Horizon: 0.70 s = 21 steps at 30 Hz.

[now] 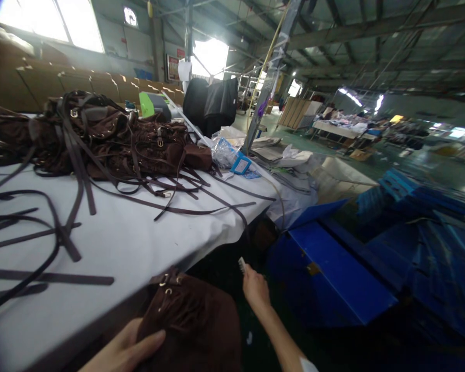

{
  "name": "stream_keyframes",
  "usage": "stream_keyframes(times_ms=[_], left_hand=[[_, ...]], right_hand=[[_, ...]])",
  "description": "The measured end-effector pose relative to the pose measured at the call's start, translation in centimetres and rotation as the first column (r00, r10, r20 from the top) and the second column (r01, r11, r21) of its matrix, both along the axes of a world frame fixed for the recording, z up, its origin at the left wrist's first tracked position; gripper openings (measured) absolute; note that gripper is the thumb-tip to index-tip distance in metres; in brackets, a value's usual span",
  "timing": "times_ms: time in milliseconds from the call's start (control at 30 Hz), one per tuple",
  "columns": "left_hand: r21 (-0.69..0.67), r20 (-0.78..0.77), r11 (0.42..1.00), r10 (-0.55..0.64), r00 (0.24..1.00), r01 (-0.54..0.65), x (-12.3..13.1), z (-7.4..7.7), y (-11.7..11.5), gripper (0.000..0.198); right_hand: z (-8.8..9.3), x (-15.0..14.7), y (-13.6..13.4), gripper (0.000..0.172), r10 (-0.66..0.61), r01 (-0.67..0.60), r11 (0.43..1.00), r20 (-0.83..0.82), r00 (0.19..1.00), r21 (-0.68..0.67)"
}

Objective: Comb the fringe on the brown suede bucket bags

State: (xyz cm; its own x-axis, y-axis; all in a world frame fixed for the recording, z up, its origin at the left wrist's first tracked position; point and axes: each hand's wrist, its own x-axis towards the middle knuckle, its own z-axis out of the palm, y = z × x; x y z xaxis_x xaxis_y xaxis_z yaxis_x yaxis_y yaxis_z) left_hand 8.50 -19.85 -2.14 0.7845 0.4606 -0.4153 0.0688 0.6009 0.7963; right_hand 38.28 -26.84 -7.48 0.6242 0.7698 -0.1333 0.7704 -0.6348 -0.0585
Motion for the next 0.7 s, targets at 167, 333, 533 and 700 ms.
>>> stream_keyframes(times_ms=[167,333,533,700], left_hand=[[-0.339,-0.037,0.937,0.079,0.996,-0.087,1.7,-2.4,0.2,0.052],[-0.375,-0.050,0.924,0.058,0.997,-0.073,4.2,-3.7,-0.9,0.047],[0.116,-0.140,0.991,-0.056,0.989,0.072,2.9,-4.2,-3.0,0.059],[0.055,-0.203,0.997,0.068,0.977,-0.058,1.6,-3.3,-1.9,0.062]], right_hand=[[2.6,-1.7,-4.3,0.044,0.142,-0.121,0.965,-0.076,0.987,0.234],[1.2,-9.5,-6.2,0.049,0.703,-0.765,0.576,0.303,0.643,0.288],[-2.9,-6.8,-2.5,0.053,0.394,-0.365,0.918,0.269,0.879,-0.154],[0.2,1.4,-1.2,0.041,0.208,-0.146,0.964,0.295,0.932,-0.221]])
